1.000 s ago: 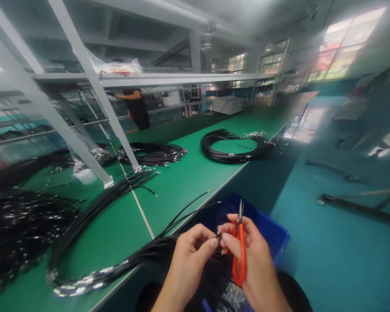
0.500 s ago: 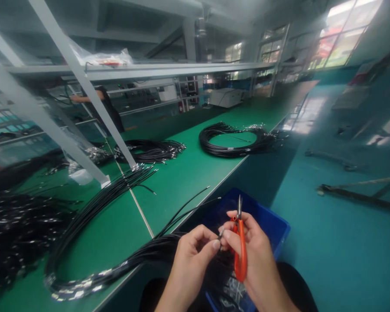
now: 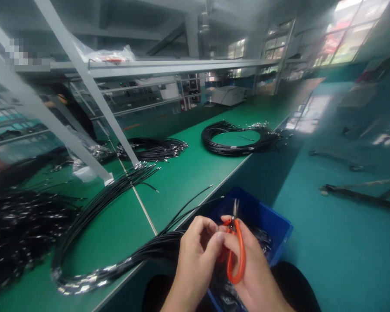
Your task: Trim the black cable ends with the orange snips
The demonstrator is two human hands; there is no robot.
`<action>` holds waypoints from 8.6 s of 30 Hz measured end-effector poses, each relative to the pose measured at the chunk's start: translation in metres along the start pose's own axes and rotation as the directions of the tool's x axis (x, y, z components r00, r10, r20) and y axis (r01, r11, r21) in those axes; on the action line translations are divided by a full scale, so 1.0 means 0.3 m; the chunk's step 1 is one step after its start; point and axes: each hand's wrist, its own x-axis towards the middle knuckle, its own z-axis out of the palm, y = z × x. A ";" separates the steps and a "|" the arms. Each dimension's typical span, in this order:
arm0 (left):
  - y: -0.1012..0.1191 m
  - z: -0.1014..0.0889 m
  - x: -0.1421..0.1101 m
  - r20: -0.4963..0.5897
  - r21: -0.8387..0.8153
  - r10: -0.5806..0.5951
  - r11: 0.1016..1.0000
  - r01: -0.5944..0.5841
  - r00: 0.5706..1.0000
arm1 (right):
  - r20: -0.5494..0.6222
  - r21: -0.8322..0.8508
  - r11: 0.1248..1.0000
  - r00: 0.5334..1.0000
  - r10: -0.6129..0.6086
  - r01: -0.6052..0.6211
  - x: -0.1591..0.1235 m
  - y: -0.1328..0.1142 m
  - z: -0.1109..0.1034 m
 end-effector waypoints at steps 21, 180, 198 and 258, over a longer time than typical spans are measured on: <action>0.020 -0.049 0.024 -0.074 0.187 0.121 0.977 -0.105 0.990 | 0.036 0.074 0.996 0.998 0.047 -0.050 0.029 -0.022 -0.022; -0.032 0.001 0.023 -0.087 0.399 0.121 0.914 -0.076 0.989 | -0.004 -0.569 0.740 0.899 -0.439 0.359 0.056 0.005 -0.037; -0.032 0.000 0.014 -0.102 0.356 0.110 0.932 -0.067 0.989 | 0.273 -0.878 0.150 0.732 -0.624 0.455 0.043 0.023 -0.087; -0.018 -0.019 0.023 0.010 0.522 0.358 0.795 -0.310 0.934 | 0.399 -0.561 0.824 0.847 0.352 -0.078 0.047 -0.111 -0.230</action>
